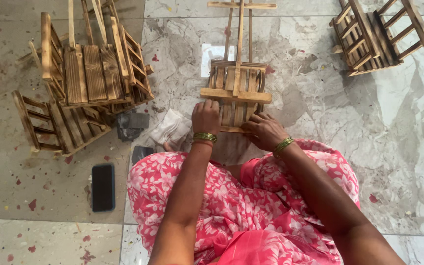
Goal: The person sits on the floor assembling small wooden furniture frames. They fit wooden slats and crossbars into a slatted miniature chair or cot frame, press the joints together by hand, turn the frame over, and work on its parts one at a time, with several finished frames lying nearby.
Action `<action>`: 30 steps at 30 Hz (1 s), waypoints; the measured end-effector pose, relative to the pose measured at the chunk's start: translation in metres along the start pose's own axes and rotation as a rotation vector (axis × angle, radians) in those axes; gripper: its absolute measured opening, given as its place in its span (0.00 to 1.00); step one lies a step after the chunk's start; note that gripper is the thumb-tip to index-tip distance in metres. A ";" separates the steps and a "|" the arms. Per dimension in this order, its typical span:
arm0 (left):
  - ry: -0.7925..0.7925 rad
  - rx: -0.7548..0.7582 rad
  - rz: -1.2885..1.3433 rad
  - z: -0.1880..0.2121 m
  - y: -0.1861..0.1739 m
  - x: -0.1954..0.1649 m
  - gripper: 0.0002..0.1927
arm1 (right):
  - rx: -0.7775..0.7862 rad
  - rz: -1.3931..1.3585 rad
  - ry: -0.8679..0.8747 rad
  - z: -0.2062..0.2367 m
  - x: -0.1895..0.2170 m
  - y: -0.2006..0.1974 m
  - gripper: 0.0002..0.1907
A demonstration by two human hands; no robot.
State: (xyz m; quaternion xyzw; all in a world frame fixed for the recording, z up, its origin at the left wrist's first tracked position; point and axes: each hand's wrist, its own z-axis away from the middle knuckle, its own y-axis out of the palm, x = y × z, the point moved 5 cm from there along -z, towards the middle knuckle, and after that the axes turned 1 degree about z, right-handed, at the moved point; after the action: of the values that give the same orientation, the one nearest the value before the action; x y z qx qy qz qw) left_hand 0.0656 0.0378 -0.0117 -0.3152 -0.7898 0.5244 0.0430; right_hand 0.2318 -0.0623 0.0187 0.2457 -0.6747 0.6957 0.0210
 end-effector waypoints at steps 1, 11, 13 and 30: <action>-0.041 0.055 -0.025 0.000 0.011 -0.003 0.02 | 0.010 0.027 0.026 0.000 0.000 0.004 0.16; -0.061 0.284 0.109 -0.005 0.060 -0.038 0.07 | -0.015 -0.002 0.040 0.000 -0.005 0.008 0.11; -0.084 0.107 0.026 -0.011 0.041 -0.014 0.13 | -0.035 -0.020 0.053 -0.001 -0.005 0.008 0.11; -0.126 -0.011 0.115 0.002 0.015 0.001 0.03 | -0.060 -0.094 0.052 -0.003 -0.018 0.014 0.10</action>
State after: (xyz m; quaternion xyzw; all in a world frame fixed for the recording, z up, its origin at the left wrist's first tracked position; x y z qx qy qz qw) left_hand 0.0708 0.0402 -0.0258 -0.3267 -0.7743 0.5406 -0.0386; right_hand 0.2419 -0.0557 -0.0005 0.2579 -0.6824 0.6794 0.0786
